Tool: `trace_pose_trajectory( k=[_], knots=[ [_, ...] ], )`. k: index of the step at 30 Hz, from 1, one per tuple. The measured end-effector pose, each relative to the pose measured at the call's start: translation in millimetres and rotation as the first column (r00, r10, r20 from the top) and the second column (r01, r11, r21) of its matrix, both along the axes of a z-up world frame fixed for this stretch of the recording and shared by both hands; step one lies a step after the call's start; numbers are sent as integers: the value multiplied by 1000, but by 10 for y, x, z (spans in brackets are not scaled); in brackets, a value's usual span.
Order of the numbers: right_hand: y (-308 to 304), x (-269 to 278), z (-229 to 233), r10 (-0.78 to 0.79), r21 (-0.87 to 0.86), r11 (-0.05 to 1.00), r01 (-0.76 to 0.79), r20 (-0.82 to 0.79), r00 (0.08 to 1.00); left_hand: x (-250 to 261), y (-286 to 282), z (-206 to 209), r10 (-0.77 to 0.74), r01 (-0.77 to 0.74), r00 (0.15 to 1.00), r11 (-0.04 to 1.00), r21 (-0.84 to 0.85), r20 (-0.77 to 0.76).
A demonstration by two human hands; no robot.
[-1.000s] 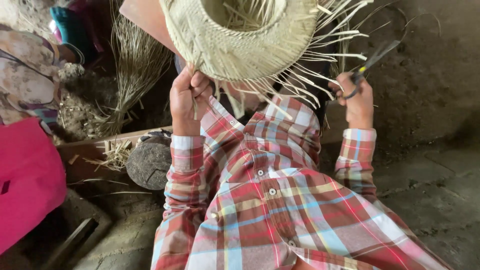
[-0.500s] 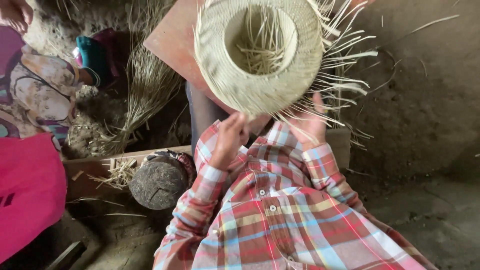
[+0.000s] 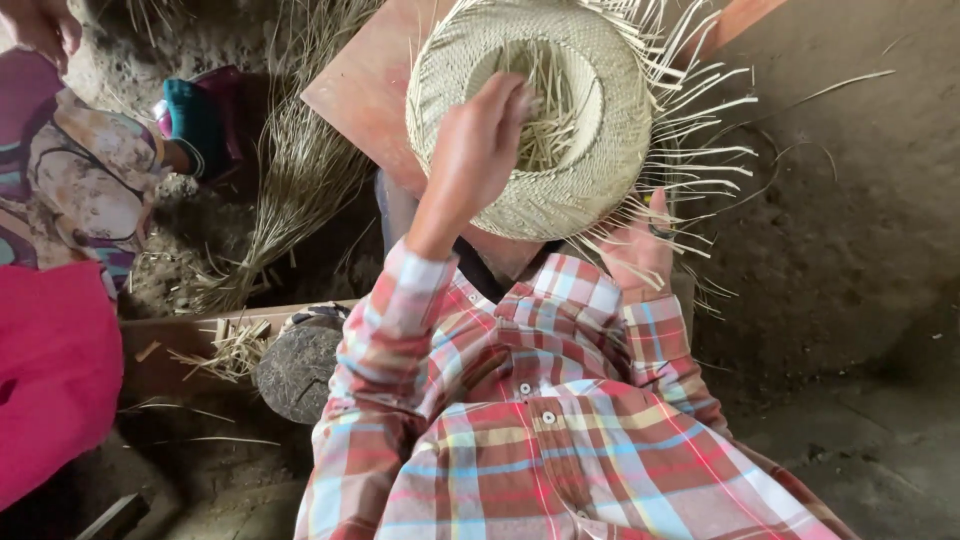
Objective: Trimming excess straw ends from the brim of a handmade woven hat using scissors to finish the product.
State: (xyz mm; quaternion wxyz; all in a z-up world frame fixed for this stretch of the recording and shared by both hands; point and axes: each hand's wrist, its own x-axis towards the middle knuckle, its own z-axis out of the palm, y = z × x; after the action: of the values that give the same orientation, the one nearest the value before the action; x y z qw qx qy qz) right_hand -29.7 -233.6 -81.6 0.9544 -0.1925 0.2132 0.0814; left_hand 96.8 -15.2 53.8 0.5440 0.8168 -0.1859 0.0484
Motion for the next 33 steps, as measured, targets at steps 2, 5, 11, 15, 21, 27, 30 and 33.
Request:
trace_pose_trajectory(
  k=[2,5,11,15,21,27,30,33],
  knots=[
    [-23,6,-22,14,28,999,-15,26,1000,184,-125,-287,-10,0,998,990,144,67],
    [-94,24,-75,12,74,997,-17,67,998,452,-167,-633,-81,37,993,910,414,90],
    [-302,135,-116,-70,-115,991,69,0,998,907,525,-1175,272,-298,953,921,250,134],
    [-524,263,-199,-223,-206,961,184,-188,957,1029,973,-1743,348,-343,937,931,125,-22],
    [-777,446,-264,-249,-373,917,145,-248,936,932,706,-1744,150,-443,529,889,-121,-835],
    [-744,381,-274,-205,-300,942,148,-166,965,729,662,-1851,-99,-637,535,604,-478,-839],
    [-700,384,-287,-376,-391,873,292,-158,913,364,786,-1896,-31,-708,554,507,-491,-832],
    [-807,304,-402,-408,-558,803,210,-257,876,-203,747,-2145,-32,-750,575,378,-543,-817]
  ],
)
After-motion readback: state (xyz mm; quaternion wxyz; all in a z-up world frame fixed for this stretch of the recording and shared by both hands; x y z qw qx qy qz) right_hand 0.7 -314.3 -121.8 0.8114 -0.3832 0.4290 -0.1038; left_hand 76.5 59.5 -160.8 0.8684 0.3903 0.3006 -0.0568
